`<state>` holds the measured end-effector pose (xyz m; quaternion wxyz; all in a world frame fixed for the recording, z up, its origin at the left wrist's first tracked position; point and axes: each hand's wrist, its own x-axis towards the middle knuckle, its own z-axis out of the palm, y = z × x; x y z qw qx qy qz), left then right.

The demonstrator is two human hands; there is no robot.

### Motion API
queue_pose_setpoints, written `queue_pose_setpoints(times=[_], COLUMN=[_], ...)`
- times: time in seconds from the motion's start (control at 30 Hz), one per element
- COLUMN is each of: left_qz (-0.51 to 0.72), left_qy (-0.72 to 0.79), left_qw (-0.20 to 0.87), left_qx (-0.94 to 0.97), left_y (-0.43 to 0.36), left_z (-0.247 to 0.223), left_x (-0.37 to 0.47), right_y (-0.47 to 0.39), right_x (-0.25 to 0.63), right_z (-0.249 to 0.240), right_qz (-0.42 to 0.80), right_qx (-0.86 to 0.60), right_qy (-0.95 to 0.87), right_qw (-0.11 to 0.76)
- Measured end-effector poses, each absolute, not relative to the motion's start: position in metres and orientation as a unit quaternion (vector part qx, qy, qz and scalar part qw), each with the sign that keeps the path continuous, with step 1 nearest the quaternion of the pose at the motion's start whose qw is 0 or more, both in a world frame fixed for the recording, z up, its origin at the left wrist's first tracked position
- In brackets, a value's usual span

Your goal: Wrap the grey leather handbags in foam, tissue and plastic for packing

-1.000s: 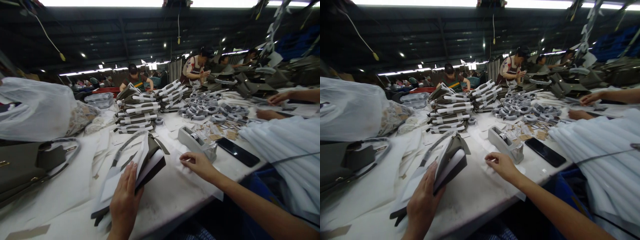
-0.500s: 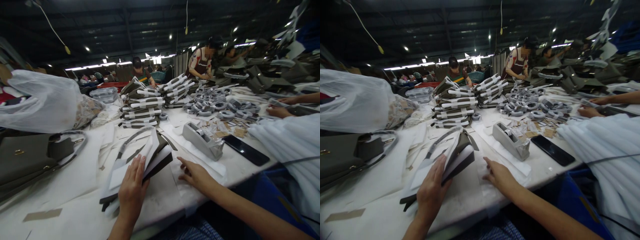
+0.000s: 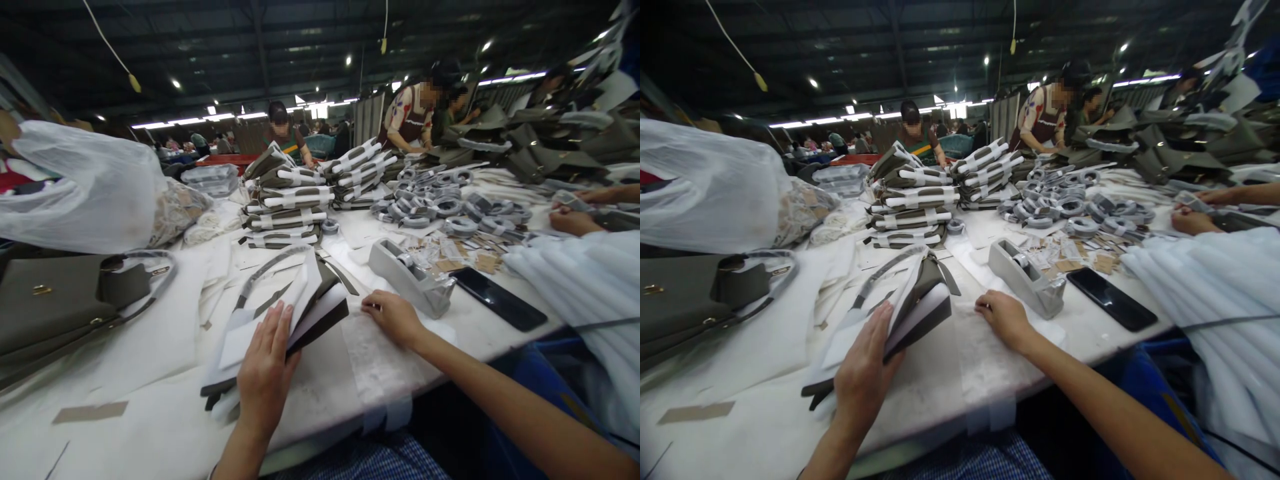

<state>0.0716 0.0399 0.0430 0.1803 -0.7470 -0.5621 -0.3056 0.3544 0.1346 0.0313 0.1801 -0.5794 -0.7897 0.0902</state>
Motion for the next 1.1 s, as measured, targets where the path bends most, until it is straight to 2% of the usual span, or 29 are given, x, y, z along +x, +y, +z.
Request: queue_pose_setpoints(times=[0.27, 0.4, 0.5, 0.67, 0.8, 0.9, 1.0, 1.1], left_qz=[-0.310, -0.312, -0.307, -0.299, -0.297, -0.298, -0.304, -0.310], left_qy=[-0.555, -0.560, -0.564, -0.558, -0.558, -0.564, -0.572, -0.560], left_qw=[0.198, 0.204, 0.205, 0.214, 0.219, 0.214, 0.210, 0.218], left_qx=[-0.746, -0.739, -0.738, -0.744, -0.744, -0.740, -0.733, -0.737], left_y=[0.041, 0.044, 0.045, 0.046, 0.047, 0.047, 0.047, 0.048], left_z=[0.041, 0.040, 0.040, 0.039, 0.036, 0.034, 0.034, 0.034], left_x=[0.070, 0.071, 0.071, 0.070, 0.068, 0.066, 0.064, 0.065], right_y=[0.186, 0.159, 0.148, 0.198, 0.249, 0.254, 0.221, 0.162], right_x=[0.383, 0.363, 0.345, 0.337, 0.329, 0.311, 0.298, 0.299], right_z=[0.094, 0.079, 0.049, 0.027, 0.043, 0.058, 0.059, 0.039], right_qz=[-0.083, -0.147, -0.074, 0.019, 0.020, 0.007, 0.012, 0.047], right_qx=[-0.622, -0.530, -0.421, -0.453, -0.514, -0.548, -0.520, -0.487], right_qy=[-0.755, -0.800, -0.882, -0.885, -0.850, -0.825, -0.837, -0.858], right_qw=[0.190, 0.240, 0.200, 0.105, 0.110, 0.142, 0.168, 0.160])
